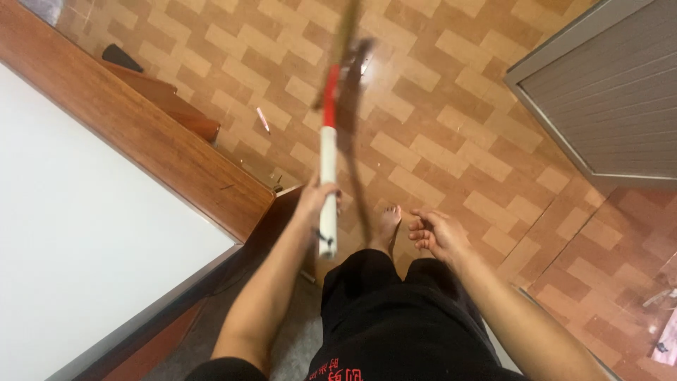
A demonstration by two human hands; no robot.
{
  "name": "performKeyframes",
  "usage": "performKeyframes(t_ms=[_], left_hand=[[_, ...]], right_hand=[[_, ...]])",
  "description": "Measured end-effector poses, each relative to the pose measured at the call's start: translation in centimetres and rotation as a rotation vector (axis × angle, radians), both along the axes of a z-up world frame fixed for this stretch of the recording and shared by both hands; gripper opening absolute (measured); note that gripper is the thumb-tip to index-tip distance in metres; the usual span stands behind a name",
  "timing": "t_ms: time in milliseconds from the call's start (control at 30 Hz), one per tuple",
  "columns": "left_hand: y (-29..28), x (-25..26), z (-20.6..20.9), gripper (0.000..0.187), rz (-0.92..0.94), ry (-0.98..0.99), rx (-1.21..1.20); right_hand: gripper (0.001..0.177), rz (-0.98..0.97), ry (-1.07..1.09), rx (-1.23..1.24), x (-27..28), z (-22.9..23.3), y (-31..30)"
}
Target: Sweeping debris and trash from a tiled floor into a pile using a hand-held broom.
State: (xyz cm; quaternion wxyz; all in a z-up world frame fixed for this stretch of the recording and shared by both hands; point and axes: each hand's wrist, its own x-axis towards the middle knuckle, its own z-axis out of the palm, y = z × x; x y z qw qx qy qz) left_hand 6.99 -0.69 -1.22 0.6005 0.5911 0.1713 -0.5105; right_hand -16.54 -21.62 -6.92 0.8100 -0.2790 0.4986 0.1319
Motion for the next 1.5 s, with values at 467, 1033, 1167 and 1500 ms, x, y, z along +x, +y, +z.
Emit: performKeyframes(t_ms=[467,1033,1167,1500], left_hand=[[-6.1,-7.5,-4.8,0.03,0.139,0.245,0.243],[-0.7,2.8,-6.8,0.042,0.088,-0.024,0.033],[-5.7,8.3,-16.1,0.015,0.07,-0.001,-0.02],[-5.7,-7.4,-15.2,0.014,-0.466,0.019,0.268]], right_hand=[[0.033,-0.079,0.124,-0.059,-0.5,-3.6,2.0],[0.033,-0.05,0.073,-0.09,1.1,1.5,2.4],[0.033,-0.101,0.081,-0.089,-1.4,0.3,3.0],[0.032,-0.267,0.138,-0.054,-3.4,-0.4,2.1]])
